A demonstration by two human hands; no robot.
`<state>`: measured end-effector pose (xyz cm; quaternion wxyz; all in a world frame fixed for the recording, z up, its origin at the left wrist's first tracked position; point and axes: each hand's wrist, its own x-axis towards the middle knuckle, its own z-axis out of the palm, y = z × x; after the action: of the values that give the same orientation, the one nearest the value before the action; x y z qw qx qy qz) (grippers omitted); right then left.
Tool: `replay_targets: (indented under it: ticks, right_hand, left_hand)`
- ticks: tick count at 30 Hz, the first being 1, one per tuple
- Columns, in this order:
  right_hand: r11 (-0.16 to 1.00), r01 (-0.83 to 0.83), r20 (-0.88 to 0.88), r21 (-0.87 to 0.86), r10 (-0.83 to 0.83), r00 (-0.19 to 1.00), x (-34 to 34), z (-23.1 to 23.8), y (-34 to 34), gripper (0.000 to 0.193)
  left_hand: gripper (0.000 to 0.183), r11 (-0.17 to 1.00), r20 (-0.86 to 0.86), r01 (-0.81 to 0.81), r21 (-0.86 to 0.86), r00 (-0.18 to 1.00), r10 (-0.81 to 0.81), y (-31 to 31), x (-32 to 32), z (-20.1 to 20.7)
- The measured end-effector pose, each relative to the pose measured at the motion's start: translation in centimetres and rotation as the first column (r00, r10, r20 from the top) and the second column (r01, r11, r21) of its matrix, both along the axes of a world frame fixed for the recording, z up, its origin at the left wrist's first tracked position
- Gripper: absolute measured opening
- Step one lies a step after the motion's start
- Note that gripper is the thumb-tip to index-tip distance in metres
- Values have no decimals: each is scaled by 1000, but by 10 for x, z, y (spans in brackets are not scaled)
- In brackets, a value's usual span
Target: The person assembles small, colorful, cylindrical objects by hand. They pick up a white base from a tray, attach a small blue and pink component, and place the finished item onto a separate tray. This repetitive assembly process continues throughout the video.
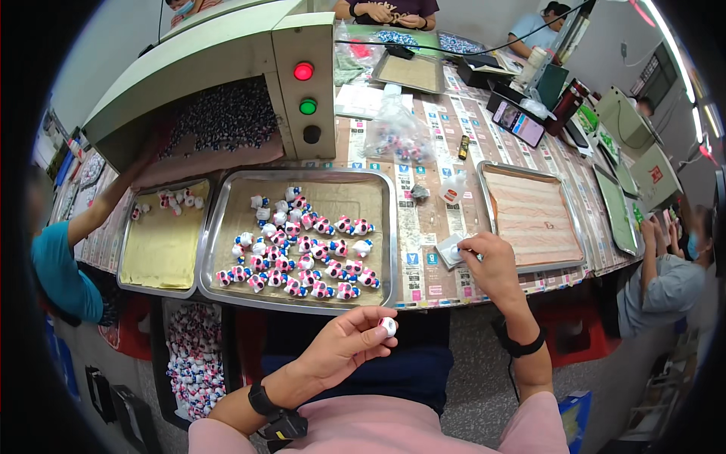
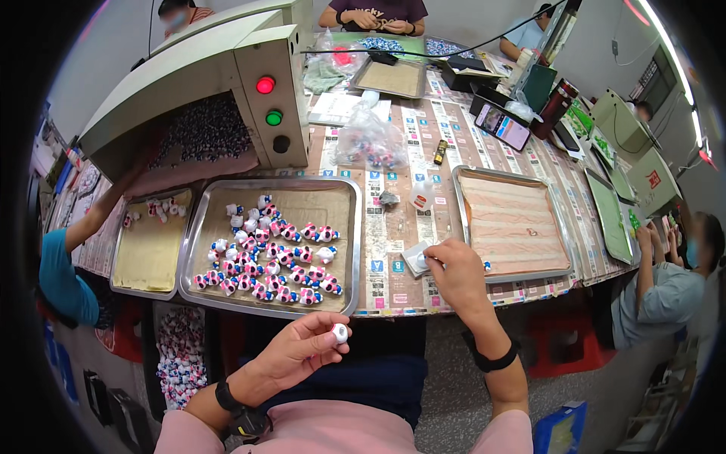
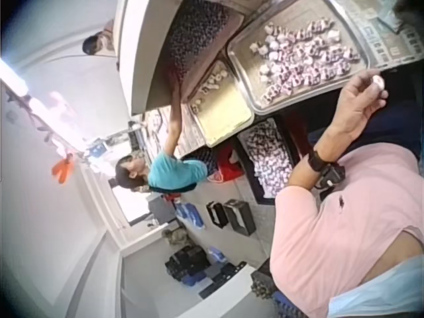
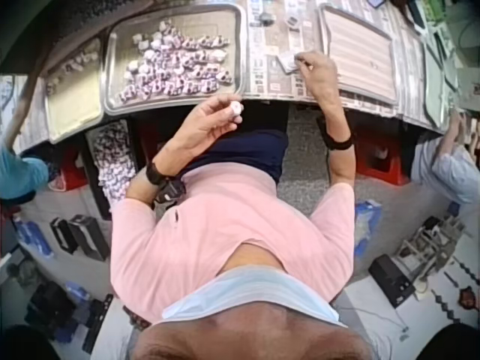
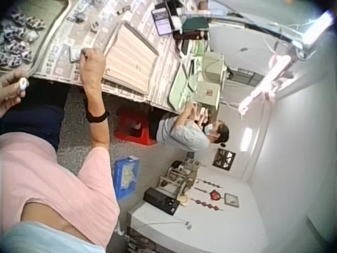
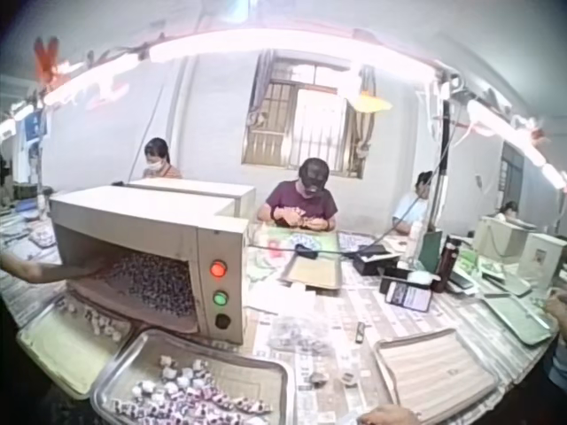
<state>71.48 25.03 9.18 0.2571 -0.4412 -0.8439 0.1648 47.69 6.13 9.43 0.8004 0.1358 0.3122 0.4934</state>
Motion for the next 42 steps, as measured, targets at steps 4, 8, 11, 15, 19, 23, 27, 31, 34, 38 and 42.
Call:
replay_targets:
  ticks: [4,8,11,15,19,23,27,31,34,38,42]
  right_hand:
    - [1000,8,-40,1,-8,999,0,1,-3,10]
    - [991,43,-172,-127,-64,983,-6,10,-21,12]
    - [969,-40,-275,-242,-29,961,-12,27,-47,14]
    - [843,-273,-517,-464,-7,856,-20,29,-87,16]
    - [790,-358,-602,-498,-18,798,-24,26,-104,18]
    - [804,-351,-589,-479,1,808,-28,25,-108,18]
    - [819,-332,-562,-468,15,827,-29,26,-109,17]
    - [858,-357,-521,-370,127,844,-29,29,-108,19]
    - [865,-372,-520,-337,159,839,-29,27,-109,19]
    - [850,-399,-512,-345,186,839,-30,28,-109,17]
    - [802,-453,-539,-390,200,818,-32,30,-106,17]
  left_hand:
    - [37,1000,-22,-3,-20,1000,3,2,5,1]
    - [38,998,59,-58,-20,997,59,4,8,-1]
    - [38,997,25,-71,-17,997,71,6,10,-2]
    - [35,997,1,-69,-22,998,69,7,13,-1]
    - [32,998,-15,-58,-27,998,58,7,15,1]
    - [30,998,-22,-57,-13,998,56,6,16,1]
    - [28,997,-43,-75,-10,996,74,5,16,-2]
    - [27,996,-95,-89,20,991,90,4,18,-6]
    - [26,994,-130,-103,37,986,107,4,19,-5]
    - [27,992,-195,-88,85,975,103,3,16,-10]
    - [29,996,-239,-43,84,969,62,2,12,-8]
